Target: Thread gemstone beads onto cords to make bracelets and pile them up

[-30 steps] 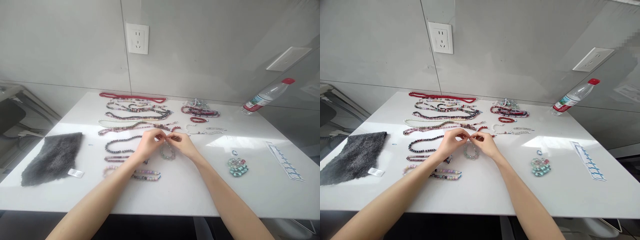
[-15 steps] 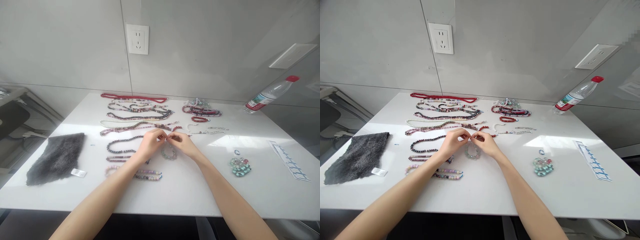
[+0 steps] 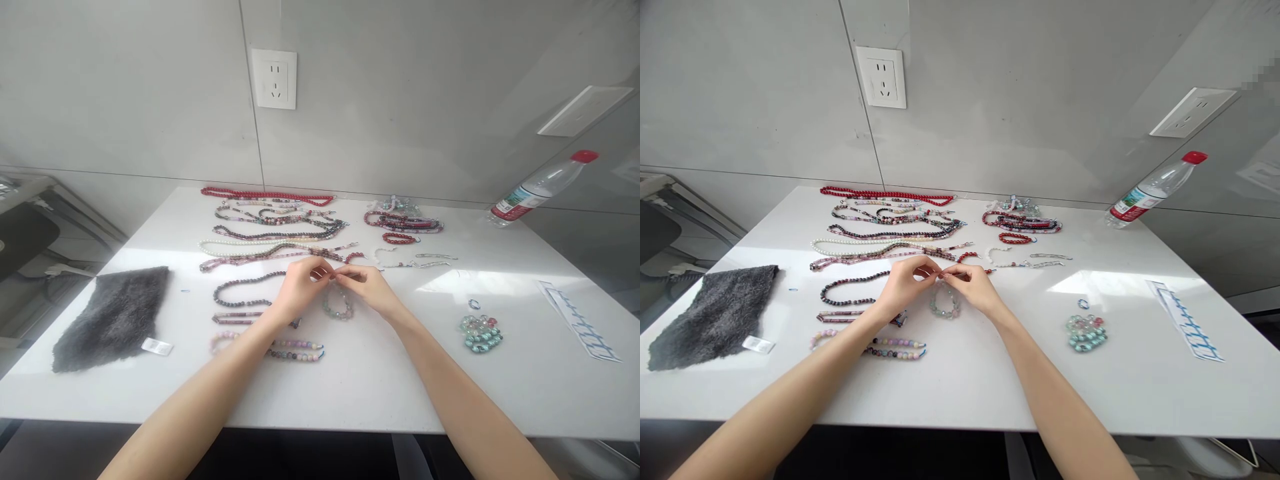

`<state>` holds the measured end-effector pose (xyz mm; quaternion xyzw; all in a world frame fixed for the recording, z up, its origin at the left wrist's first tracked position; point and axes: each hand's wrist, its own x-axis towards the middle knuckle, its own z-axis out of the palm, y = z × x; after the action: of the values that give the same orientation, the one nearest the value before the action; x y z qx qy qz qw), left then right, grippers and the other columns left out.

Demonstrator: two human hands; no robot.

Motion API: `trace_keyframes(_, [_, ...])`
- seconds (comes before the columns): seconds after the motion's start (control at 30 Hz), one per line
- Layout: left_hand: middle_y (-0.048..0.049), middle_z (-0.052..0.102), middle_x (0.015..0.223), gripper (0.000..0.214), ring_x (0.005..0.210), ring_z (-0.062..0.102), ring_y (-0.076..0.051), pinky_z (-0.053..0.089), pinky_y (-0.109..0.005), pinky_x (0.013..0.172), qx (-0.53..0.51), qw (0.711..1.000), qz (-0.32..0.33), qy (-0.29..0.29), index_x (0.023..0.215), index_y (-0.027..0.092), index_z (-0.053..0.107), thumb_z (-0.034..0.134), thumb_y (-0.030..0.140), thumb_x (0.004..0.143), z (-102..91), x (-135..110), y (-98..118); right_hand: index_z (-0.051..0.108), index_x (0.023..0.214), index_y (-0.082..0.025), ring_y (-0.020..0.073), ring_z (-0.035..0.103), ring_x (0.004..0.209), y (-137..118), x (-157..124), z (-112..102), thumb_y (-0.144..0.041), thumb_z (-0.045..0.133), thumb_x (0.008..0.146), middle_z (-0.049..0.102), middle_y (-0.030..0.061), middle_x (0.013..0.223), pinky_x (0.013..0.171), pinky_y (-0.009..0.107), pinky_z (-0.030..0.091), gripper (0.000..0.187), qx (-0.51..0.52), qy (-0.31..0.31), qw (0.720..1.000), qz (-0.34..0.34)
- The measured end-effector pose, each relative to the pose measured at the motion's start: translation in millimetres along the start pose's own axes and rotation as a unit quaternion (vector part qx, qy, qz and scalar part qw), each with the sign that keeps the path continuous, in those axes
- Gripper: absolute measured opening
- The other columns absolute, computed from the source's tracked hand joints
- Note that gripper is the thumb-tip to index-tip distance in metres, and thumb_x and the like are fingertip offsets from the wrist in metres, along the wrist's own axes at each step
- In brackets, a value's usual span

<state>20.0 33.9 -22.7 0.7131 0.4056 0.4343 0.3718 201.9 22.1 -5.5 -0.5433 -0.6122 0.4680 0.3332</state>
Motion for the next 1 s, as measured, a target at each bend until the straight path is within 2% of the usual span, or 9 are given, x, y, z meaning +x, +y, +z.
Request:
trace_keyframes(0.3, [-0.002, 0.073, 0.084, 0.014, 0.08, 0.07, -0.016, 0.059, -0.03, 0.078, -0.028, 0.999, -0.032, 0.006, 0.082, 0.019, 0.069, 0.058, 0.01, 0.08, -1.2, 0.5, 3.5, 0.079, 0.096, -0.019, 0.0305, 0.067, 0.104, -0.7, -2.7, 1.4, -0.041, 0.071, 0.077, 0.076, 0.0093, 0.106, 0.096, 0.045, 0.049, 0.031, 0.043, 0.018, 0.999, 0.018])
trace_keyframes(0.5, [-0.0026, 0.072, 0.086, 0.014, 0.081, 0.07, -0.016, 0.06, -0.03, 0.078, -0.04, 0.999, -0.021, 0.014, 0.083, 0.019, 0.068, 0.058, 0.01, 0.08, 0.6, 0.6, -1.2, 0.079, 0.096, -0.023, 0.0282, 0.066, 0.108, -3.3, -4.0, 2.8, -0.034, 0.07, 0.078, 0.076, 0.0065, 0.108, 0.098, 0.041, 0.048, 0.023, 0.06, 0.06, 0.996, 0.006])
trace_keyframes(0.6, [-0.0024, 0.072, 0.084, 0.013, 0.081, 0.07, -0.016, 0.06, -0.03, 0.079, -0.044, 0.999, -0.018, 0.017, 0.081, 0.018, 0.067, 0.058, 0.009, 0.08, 0.9, 0.7, -1.4, 0.078, 0.096, -0.023, 0.0262, 0.067, 0.105, -6.0, -5.7, 2.7, -0.033, 0.07, 0.079, 0.076, 0.0055, 0.106, 0.095, 0.04, 0.049, 0.022, 0.07, 0.063, 0.996, 0.002])
trace_keyframes(0.77, [-0.003, 0.072, 0.085, 0.012, 0.081, 0.07, -0.016, 0.06, -0.031, 0.079, -0.043, 0.999, -0.022, 0.007, 0.081, 0.018, 0.067, 0.058, 0.009, 0.079, 2.5, -0.1, -1.1, 0.076, 0.091, -0.02, 0.0239, 0.068, 0.093, -1.6, -2.9, 4.6, -0.032, 0.076, 0.071, 0.076, 0.0075, 0.099, 0.087, 0.039, 0.052, 0.023, 0.08, 0.081, 0.994, -0.001])
trace_keyframes(1.0, [-0.0031, 0.072, 0.086, 0.013, 0.082, 0.07, -0.017, 0.059, -0.032, 0.081, -0.041, 0.999, -0.021, -0.003, 0.083, 0.019, 0.068, 0.058, 0.011, 0.079, 4.8, 0.2, -5.4, 0.075, 0.083, -0.019, 0.022, 0.066, 0.08, 5.4, 2.2, 7.1, -0.035, 0.076, 0.071, 0.073, 0.0067, 0.086, 0.077, 0.037, 0.053, 0.02, 0.034, 0.116, 0.992, -0.042])
